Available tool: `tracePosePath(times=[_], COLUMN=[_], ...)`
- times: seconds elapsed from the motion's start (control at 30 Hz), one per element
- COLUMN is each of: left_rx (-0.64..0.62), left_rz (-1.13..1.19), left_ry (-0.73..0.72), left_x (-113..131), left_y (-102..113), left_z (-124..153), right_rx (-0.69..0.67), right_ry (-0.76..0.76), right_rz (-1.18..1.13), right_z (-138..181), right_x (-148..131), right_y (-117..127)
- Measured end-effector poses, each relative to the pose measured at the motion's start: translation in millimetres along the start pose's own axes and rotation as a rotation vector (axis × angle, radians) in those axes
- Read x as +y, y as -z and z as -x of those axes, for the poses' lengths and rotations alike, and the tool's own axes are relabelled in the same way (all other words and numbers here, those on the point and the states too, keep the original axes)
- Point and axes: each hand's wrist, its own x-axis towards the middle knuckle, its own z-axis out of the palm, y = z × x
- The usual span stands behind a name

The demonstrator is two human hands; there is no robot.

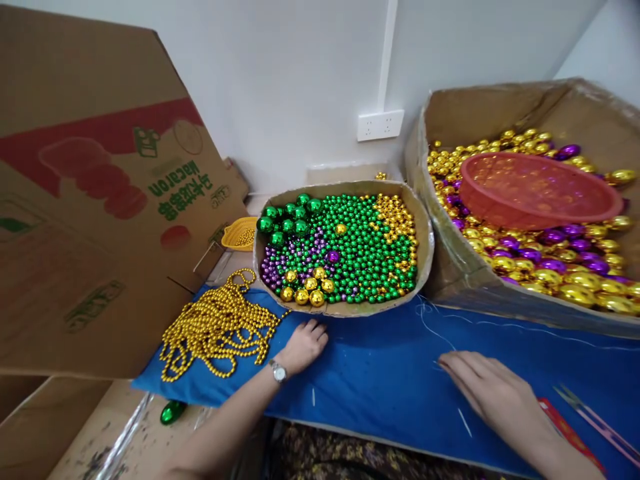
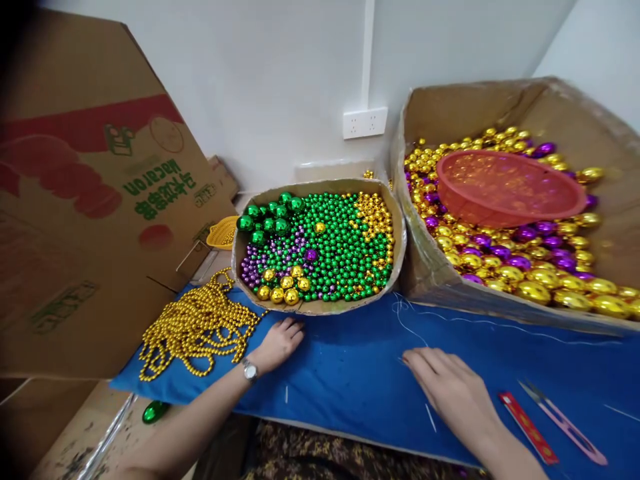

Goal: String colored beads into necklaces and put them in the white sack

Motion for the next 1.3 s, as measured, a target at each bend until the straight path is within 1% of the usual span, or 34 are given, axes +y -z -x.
tracePosePath(times=[0.1,0.13,0.17,0.2,0.23,0.3,0.33,0.37,0.47,0.53,0.63,0.73,0.8,0.87,0.93,0.97,1.07,1.1,1.17,1.2,1.23,1.27,1.3], left_rx=[0.053,0.074,0.092,0.108,0.114,0.085,0.053,0.017,-0.093,-0.158,-0.225,-0.246,-0.23,-0.207,-0.18,-0.155,-0.013,0.046,0.147,0.186,0.22,0.249,0.276], left_rz=[0.059,0.101,0.197,0.355,0.563,1.005,1.17,1.271,1.437,1.512,1.56,1.623,1.648,1.635,1.553,1.478,1.193,1.122,1.061,1.056,1.057,1.059,1.058], left_ry=[0.062,0.079,0.091,0.098,0.1,0.096,0.091,0.082,0.048,0.023,0.018,0.1,0.168,0.206,0.201,0.185,0.135,0.134,0.17,0.197,0.22,0.233,0.236], left_x=[11,18,27,37,48,68,77,84,94,95,94,93,93,92,90,88,82,81,80,80,82,84,87], left_y=[8,13,18,23,29,38,41,43,46,46,45,42,41,43,47,49,53,53,49,45,41,37,34], left_z=[2,2,1,-1,-4,-11,-15,-19,-27,-29,-27,-26,-25,-25,-25,-25,-25,-26,-26,-27,-27,-27,-26], right_rx=[0.006,0.001,-0.003,-0.009,-0.018,-0.018,-0.017,-0.02,-0.088,-0.165,-0.243,-0.253,-0.245,-0.239,-0.251,-0.271,-0.349,-0.388,-0.455,-0.453,-0.421,-0.364,-0.3], right_ry=[0.061,0.086,0.115,0.144,0.181,0.253,0.277,0.286,0.248,0.218,0.183,0.152,0.149,0.151,0.146,0.12,-0.022,-0.084,-0.254,-0.36,-0.477,-0.579,-0.645], right_rz=[-0.076,-0.093,-0.108,-0.118,-0.129,-0.132,-0.122,-0.108,-0.119,-0.203,-0.362,-0.418,-0.423,-0.433,-0.443,-0.459,-0.531,-0.608,-0.888,-1.063,-1.234,-1.364,-1.424], right_z=[-14,-20,-27,-33,-40,-53,-59,-63,-72,-73,-73,-73,-73,-73,-71,-69,-64,-62,-58,-57,-56,-55,-55], right_x=[-22,-32,-42,-52,-62,-76,-80,-81,-71,-61,-51,-50,-51,-51,-50,-49,-51,-52,-57,-60,-64,-68,-72], right_y=[0,1,3,6,10,17,21,24,26,24,18,15,13,12,12,12,16,17,16,14,12,8,4])
